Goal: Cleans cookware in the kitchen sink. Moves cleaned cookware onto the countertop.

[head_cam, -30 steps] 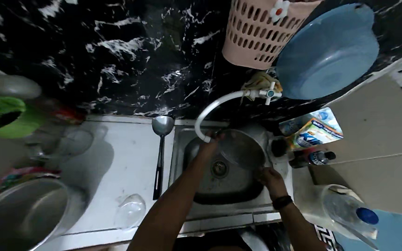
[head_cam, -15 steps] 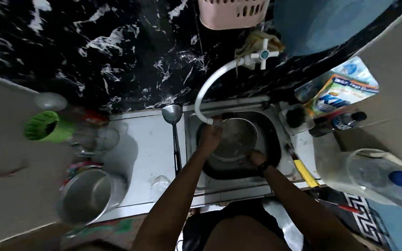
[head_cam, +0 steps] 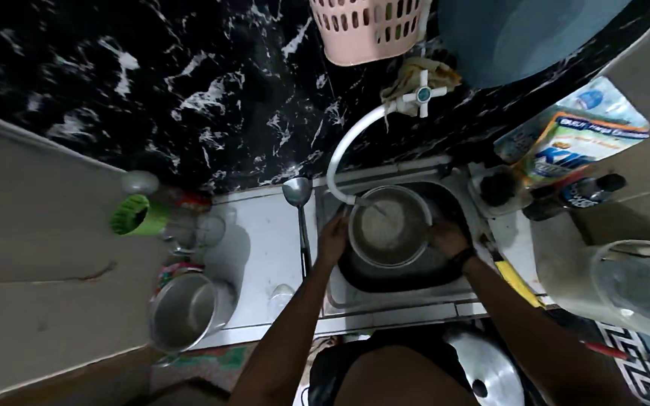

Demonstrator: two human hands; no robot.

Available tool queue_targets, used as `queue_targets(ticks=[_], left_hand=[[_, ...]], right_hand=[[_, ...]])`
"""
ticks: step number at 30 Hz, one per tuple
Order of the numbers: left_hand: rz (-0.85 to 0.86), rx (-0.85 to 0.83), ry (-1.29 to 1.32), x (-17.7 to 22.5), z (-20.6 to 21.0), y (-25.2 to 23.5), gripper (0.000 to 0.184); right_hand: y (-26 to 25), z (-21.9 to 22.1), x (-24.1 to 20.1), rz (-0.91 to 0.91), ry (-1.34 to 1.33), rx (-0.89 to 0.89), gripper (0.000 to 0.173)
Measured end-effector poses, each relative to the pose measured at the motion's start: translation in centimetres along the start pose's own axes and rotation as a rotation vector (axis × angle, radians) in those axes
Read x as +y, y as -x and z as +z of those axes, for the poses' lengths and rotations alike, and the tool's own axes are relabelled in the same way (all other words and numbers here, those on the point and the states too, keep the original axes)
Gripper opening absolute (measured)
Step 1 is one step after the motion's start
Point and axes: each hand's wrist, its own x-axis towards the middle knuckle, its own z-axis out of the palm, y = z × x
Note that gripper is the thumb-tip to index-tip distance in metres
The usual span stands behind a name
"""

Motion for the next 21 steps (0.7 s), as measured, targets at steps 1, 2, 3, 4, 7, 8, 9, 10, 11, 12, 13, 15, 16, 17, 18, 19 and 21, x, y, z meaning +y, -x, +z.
queue_targets(ticks=[1, 2, 3, 4, 7, 8, 9, 10, 11, 12, 13, 15, 16, 17, 18, 19, 21], left_hand=[[-0.040, 0.004, 0.040, -1.0, -0.7, -0.3, 0.043], [-0.079, -0.002, 0.085, -1.8, -1.2, -0.4, 0.042], [-0.109, -0.012, 0.127, -2.4, -1.4, -0.3, 0.041], [-0.126, -0.030, 0.151, -2.4, -1.2, -0.1, 0.041], [-0.143, -0.095, 0.191, -1.6, 0.7, 0.7, 0.041], [-0.145, -0.096, 0.202, -1.5, 1.3, 0.5, 0.042], [-0.143, -0.083, 0.198, -1.3, 1.6, 0.3, 0.042], [-0.139, -0.062, 0.172, -1.2, 1.6, -0.1, 0.043], [-0.134, -0.041, 0.125, -1.3, 1.2, -0.4, 0.043], [-0.126, -0.027, 0.061, -1.7, 0.8, -0.8, 0.042], [-0.121, -0.029, 0.002, -2.2, 0.3, -1.0, 0.043], [-0.103, -0.069, -0.069, -2.6, 0.2, -0.5, 0.041], [-0.078, -0.093, -0.094, -2.0, 0.4, -0.1, 0.040], [-0.049, -0.102, -0.144, -1.1, 0.9, -0.1, 0.039], [-0.023, -0.098, -0.209, -0.3, 1.4, -0.2, 0.039], [-0.010, -0.088, -0.263, 0.2, 1.8, -0.2, 0.040], [-0.020, -0.069, -0.304, 1.1, 1.8, -0.6, 0.042]], right_hand=[[0.0, 1.2, 0.4, -0.016, 0.007, -0.040, 0.048], [0.4, 2.2, 1.1, -0.033, 0.001, -0.070, 0.056], [1.1, 2.7, 2.0, -0.042, -0.019, -0.085, 0.062], [1.7, 2.4, 2.5, -0.047, -0.035, -0.087, 0.063], [2.1, 0.0, 3.1, -0.019, -0.059, -0.038, 0.049], [1.6, -0.6, 2.9, -0.019, -0.058, 0.008, 0.045], [1.0, -0.8, 2.4, -0.007, -0.055, 0.039, 0.043], [0.5, -0.5, 2.0, 0.003, -0.051, 0.052, 0.042], [0.2, 0.2, 1.8, 0.006, -0.054, 0.050, 0.042], [0.1, 0.9, 1.9, 0.005, -0.055, 0.032, 0.042], [0.2, 1.4, 2.1, 0.004, -0.065, 0.008, 0.041], [0.9, 0.9, 2.4, 0.026, -0.124, -0.039, 0.039], [0.7, 0.2, 2.5, 0.048, -0.150, -0.047, 0.040], [0.3, -0.7, 2.3, 0.073, -0.173, -0.040, 0.040], [-0.3, -1.5, 2.1, 0.099, -0.182, -0.027, 0.040], [-1.0, -1.9, 2.0, 0.126, -0.181, -0.024, 0.041], [-2.2, -1.7, 1.8, 0.180, -0.223, -0.020, 0.045]])
